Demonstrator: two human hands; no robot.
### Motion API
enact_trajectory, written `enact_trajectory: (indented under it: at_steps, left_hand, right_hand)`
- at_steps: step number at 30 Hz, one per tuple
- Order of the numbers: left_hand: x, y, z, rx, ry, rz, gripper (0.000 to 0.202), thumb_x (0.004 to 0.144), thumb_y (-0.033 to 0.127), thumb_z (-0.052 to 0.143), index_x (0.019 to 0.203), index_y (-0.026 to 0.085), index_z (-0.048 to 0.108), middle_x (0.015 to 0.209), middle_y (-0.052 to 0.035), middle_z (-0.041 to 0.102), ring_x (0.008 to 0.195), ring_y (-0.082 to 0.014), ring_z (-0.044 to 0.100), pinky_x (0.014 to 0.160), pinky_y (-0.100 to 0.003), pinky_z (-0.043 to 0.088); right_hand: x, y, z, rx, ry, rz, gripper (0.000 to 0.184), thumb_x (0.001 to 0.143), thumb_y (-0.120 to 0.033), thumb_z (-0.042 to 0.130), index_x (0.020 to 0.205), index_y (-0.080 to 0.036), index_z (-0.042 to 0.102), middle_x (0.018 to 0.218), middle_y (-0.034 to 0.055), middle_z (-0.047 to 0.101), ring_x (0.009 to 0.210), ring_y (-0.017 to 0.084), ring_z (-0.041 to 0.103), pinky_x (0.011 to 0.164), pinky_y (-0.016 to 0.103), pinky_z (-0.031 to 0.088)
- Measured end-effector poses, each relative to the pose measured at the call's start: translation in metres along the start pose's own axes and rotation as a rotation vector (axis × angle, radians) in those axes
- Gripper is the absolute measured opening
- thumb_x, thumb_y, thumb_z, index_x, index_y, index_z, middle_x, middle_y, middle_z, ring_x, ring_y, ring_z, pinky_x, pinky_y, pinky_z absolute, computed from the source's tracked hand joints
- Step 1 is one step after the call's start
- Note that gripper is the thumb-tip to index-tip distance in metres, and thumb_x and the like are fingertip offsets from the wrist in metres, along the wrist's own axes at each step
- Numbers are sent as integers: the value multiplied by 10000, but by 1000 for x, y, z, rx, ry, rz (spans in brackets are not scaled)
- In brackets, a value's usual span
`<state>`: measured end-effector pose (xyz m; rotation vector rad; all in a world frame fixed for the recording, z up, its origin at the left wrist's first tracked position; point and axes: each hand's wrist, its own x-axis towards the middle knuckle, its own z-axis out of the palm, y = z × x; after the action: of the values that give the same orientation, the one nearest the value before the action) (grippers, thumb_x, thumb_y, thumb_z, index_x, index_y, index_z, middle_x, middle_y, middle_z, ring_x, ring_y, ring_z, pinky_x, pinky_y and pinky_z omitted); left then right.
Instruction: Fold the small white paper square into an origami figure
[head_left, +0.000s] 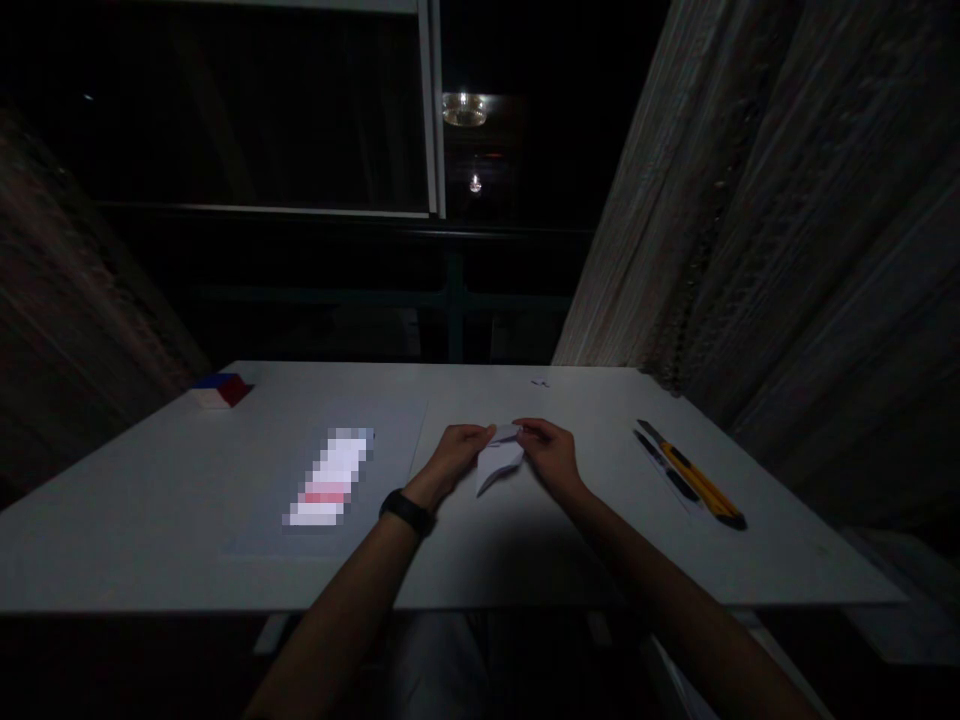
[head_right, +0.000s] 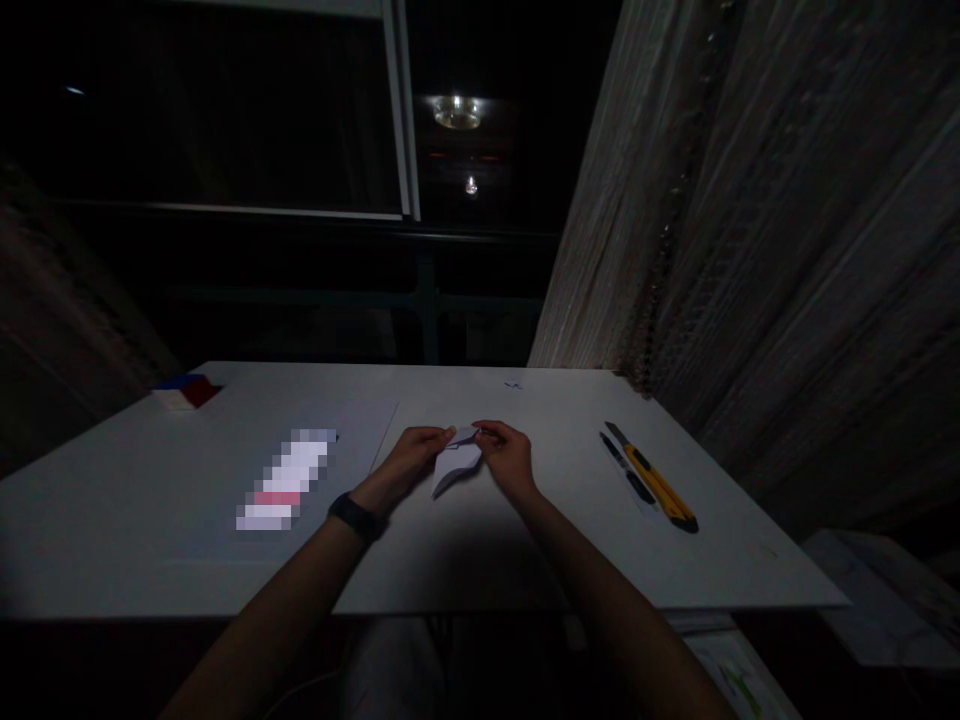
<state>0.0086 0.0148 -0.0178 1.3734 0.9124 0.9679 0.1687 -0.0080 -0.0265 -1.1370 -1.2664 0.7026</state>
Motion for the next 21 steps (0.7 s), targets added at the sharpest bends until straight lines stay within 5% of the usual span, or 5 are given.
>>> enact_trajectory:
  at_steps: [11,21]
  left_hand:
    - [-2,-1,4,-166,-109,-65,443,631,517,601,743,89,629,654,-48,570,553,-95,487,514,-209,348]
    - [1,1,2,-149,44,-38,464,587,520,634,708,71,635,607,-58,596,507,-105,485,471,-218,324]
  right_hand:
    - [-6,-5,6,-104,65,-13,183,653,-270,573,771,-173,673,744,55,678,687,188,610,641,291,472]
    - [-11,-14,4,-103,-8,-139,185,674,-288,586,805,-203,684,847,52,676,772,196,615,690,302,483]
